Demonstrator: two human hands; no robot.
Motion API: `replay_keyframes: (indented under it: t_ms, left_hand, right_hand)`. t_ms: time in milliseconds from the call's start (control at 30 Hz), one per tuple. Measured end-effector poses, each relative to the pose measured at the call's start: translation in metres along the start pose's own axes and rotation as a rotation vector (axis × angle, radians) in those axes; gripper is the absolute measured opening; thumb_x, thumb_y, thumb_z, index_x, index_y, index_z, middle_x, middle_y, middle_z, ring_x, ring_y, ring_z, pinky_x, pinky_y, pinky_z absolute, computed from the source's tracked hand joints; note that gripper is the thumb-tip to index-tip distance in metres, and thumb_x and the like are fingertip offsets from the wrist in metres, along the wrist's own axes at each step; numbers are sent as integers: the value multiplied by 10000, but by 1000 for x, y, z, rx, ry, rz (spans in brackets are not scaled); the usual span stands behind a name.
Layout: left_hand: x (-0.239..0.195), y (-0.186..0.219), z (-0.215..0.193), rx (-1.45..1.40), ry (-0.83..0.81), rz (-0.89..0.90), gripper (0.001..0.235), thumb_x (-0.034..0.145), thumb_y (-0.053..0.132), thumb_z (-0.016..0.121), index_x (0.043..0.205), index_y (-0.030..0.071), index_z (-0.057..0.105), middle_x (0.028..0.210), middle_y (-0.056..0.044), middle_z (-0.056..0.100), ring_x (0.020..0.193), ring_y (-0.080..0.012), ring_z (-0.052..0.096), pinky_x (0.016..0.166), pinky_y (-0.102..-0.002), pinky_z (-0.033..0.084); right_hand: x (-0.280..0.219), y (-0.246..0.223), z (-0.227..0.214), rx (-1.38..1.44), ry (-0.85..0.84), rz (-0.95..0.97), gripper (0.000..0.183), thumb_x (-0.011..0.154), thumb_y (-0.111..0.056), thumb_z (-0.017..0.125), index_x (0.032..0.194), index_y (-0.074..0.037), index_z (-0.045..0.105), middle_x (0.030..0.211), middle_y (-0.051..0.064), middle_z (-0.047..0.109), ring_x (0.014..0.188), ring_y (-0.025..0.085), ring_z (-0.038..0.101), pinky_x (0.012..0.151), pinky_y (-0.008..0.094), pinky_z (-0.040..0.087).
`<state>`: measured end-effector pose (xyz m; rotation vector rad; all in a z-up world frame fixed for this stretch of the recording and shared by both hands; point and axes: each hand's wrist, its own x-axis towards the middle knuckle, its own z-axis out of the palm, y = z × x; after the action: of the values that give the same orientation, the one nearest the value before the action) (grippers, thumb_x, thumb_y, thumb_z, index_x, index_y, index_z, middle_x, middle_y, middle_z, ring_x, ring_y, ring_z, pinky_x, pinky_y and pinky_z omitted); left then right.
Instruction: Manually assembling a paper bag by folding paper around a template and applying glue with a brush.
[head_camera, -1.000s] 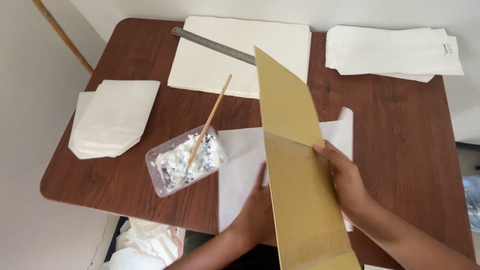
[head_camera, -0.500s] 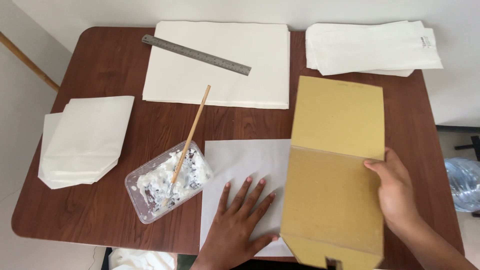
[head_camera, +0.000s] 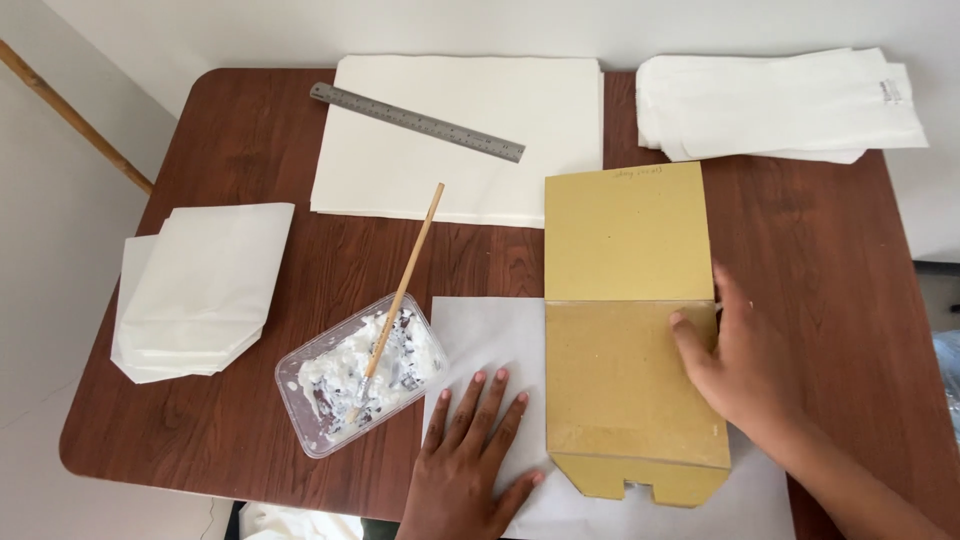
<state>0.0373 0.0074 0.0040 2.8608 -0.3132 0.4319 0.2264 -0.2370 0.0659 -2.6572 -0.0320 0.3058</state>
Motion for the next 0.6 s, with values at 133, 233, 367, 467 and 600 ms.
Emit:
replay_keyframes:
  t_ms: [133,233,367,467,600]
  left_hand:
    - [-2,-2,8,0,14,-13,716,1020,613,463,1578,164,435,1674,-102,359,1561,-284,308,1251,-500,222]
    - [-5,0,13,94,12,-38,786,987,676,456,1581,162,421,1672,-68,373,1554,-240,330,1260,-458,223]
    - [-7,-3,15,151,-18,-43,833,972,727,421,1608,192,373,1685,-87,337,1565,-242,309,1269,-446,215]
    - [-7,-6,17,212,-43,-35,874,951,779,397,1626,228,336,1698,-69,312,1573,-258,288,1271,-444,218]
    - [-9,-8,18,219,-60,-30,889,931,803,412,1616,238,357,1683,-71,340,1550,-273,327,1251,-445,254]
  right_hand:
    - [-21,41,19,-358,466,-499,943,910,-512,550,1603,93,345,1473,295,549,1323,431,544,992,568,491]
    - [-47,59,26,18,294,-840,604,851,-332,693,1380,-66,575,1380,167,606,1288,299,611,1103,423,485]
    - [-54,76,40,-413,155,-1096,906,825,-852,452,1553,-318,375,1687,23,297,1541,204,295,1253,600,178]
    - [-52,80,45,-474,193,-1128,1022,797,-923,407,1594,-292,306,1724,33,232,1597,224,210,1258,582,150]
    - [-53,78,45,-471,213,-1128,989,841,-877,368,1606,-255,285,1718,50,237,1593,249,212,1262,586,156]
